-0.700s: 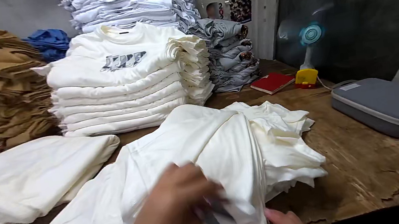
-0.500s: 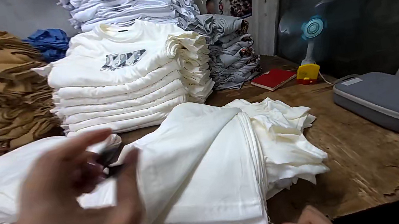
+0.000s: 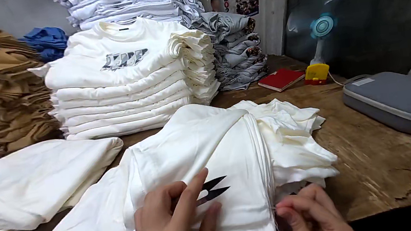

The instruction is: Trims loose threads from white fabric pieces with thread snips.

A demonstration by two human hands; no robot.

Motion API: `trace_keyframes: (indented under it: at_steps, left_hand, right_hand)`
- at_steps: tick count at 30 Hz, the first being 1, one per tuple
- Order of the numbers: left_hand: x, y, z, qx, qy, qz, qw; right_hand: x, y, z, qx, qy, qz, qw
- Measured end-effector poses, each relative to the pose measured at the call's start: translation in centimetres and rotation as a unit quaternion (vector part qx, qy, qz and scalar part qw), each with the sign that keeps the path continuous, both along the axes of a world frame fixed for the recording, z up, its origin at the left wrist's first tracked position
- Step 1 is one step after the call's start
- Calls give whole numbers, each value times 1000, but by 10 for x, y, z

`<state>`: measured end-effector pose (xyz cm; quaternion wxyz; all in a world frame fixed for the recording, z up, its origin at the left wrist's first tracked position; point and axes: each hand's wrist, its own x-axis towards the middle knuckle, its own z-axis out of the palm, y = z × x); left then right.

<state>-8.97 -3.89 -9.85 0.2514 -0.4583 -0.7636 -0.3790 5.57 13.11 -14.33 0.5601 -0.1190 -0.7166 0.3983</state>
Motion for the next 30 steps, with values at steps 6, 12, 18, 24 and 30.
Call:
trace_keyframes:
  at_steps: [6, 12, 18, 24, 30]
  left_hand:
    - [4, -6, 7, -23, 8, -41, 999]
    - [10, 19, 6, 1, 15, -52, 999]
    - [2, 7, 9, -23, 20, -98, 995]
    - [26, 28, 7, -70, 124, -110, 984]
    - [24, 24, 8, -71, 153, -67, 983]
  right_hand:
    - [41, 10, 6, 52, -314, -131, 939]
    - [1, -24, 17, 81, -123, -56, 988]
    - [12, -5, 1, 41, -62, 16, 997]
    - [22, 1, -5, -46, -16, 157, 986]
    - [14, -11, -8, -23, -61, 65, 996]
